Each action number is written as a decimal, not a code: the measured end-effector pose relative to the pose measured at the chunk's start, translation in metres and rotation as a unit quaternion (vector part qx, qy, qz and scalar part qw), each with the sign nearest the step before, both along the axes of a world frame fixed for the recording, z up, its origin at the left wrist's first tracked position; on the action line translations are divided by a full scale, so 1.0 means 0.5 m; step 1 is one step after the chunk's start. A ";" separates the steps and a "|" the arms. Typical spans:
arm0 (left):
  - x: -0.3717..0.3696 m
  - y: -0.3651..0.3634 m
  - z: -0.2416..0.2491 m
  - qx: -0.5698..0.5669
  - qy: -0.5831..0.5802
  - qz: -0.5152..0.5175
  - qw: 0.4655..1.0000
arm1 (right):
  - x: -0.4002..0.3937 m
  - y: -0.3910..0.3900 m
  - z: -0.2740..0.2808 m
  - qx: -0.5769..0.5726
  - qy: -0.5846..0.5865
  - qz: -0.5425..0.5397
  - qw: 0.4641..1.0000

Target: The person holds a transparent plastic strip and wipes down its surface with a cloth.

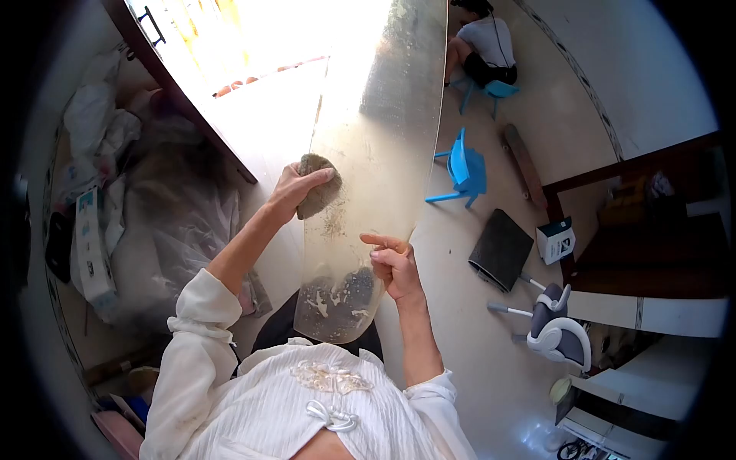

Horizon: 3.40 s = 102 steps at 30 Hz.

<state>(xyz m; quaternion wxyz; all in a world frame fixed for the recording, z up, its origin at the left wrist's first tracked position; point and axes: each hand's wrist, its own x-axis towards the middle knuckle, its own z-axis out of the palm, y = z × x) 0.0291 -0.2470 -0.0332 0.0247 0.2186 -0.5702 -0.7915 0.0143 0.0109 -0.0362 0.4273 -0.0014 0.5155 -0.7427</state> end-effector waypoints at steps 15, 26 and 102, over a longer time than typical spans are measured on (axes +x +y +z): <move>0.038 0.126 0.001 -0.511 0.155 0.074 0.842 | 0.048 -0.035 0.025 -0.039 -0.020 0.020 0.999; -0.001 0.123 -0.006 -0.509 0.143 0.039 0.848 | 0.047 -0.020 0.018 -0.066 -0.050 0.019 0.996; -0.071 -0.027 -0.017 -0.119 -0.060 -0.084 0.987 | -0.008 0.002 -0.016 -0.007 -0.052 0.029 0.998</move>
